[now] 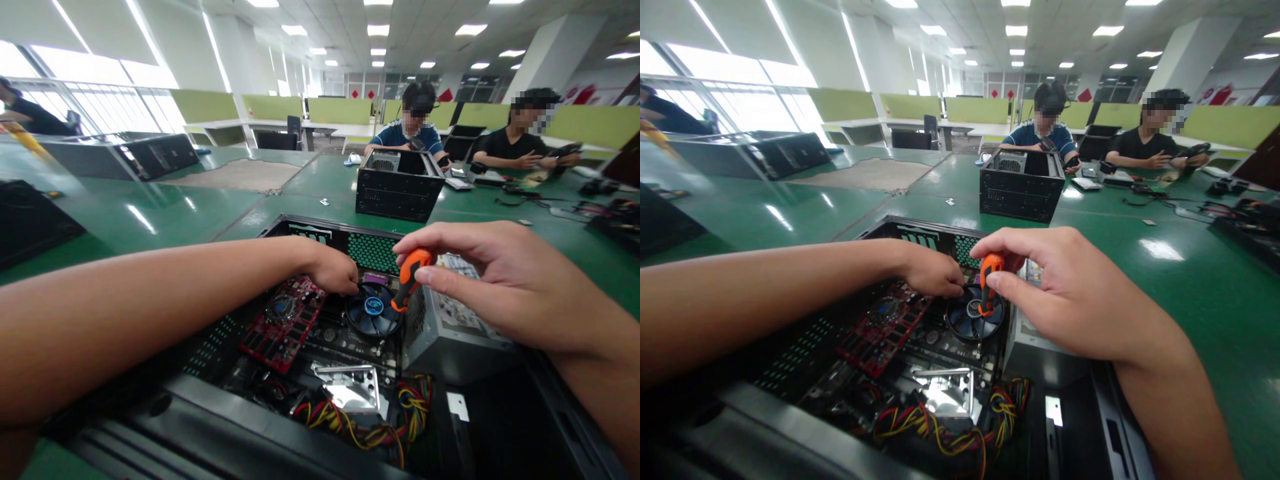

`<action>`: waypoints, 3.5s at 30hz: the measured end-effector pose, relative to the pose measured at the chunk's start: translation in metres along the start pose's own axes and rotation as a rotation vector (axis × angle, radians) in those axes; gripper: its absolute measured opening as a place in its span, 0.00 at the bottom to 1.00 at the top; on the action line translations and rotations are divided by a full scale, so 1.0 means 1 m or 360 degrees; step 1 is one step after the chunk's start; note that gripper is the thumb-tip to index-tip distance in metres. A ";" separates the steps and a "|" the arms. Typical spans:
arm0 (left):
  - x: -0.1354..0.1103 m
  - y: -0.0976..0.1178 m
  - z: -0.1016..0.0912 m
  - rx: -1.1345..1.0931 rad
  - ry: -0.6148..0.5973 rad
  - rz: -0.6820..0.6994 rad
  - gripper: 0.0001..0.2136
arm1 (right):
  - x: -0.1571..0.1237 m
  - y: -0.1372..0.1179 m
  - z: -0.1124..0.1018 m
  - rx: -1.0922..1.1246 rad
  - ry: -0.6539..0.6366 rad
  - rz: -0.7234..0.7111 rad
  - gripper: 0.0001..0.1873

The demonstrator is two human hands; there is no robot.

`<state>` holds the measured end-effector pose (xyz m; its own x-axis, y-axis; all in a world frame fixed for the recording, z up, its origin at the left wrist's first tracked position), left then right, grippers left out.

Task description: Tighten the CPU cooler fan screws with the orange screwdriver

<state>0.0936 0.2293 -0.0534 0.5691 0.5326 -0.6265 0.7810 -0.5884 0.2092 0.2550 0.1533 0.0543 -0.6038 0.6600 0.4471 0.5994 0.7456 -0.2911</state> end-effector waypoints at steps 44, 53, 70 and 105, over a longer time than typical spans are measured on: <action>-0.003 0.003 -0.002 0.0041 -0.0005 -0.0027 0.17 | 0.001 0.017 0.002 -0.0389 0.0119 0.0073 0.14; -0.002 0.003 -0.002 0.0017 0.0001 -0.0033 0.17 | 0.003 0.017 0.003 -0.0421 0.0110 0.0090 0.14; -0.003 0.001 -0.003 -0.0003 0.0041 -0.0030 0.17 | 0.002 0.022 0.004 -0.0526 0.0135 0.0118 0.21; -0.001 -0.001 -0.002 -0.0079 0.0040 -0.0032 0.16 | -0.002 -0.001 0.004 0.0052 -0.0115 -0.0017 0.15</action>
<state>0.0925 0.2301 -0.0514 0.5589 0.5594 -0.6122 0.8039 -0.5467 0.2343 0.2534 0.1512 0.0504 -0.6471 0.6561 0.3884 0.5761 0.7544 -0.3146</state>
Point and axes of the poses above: each hand's wrist, its own x-axis towards the middle knuckle, its own z-axis out of the palm, y = z × x, the point moved 6 cm from there along x, towards the middle knuckle, and after that the axes turned 12 degrees about -x, right-handed, at the moved point
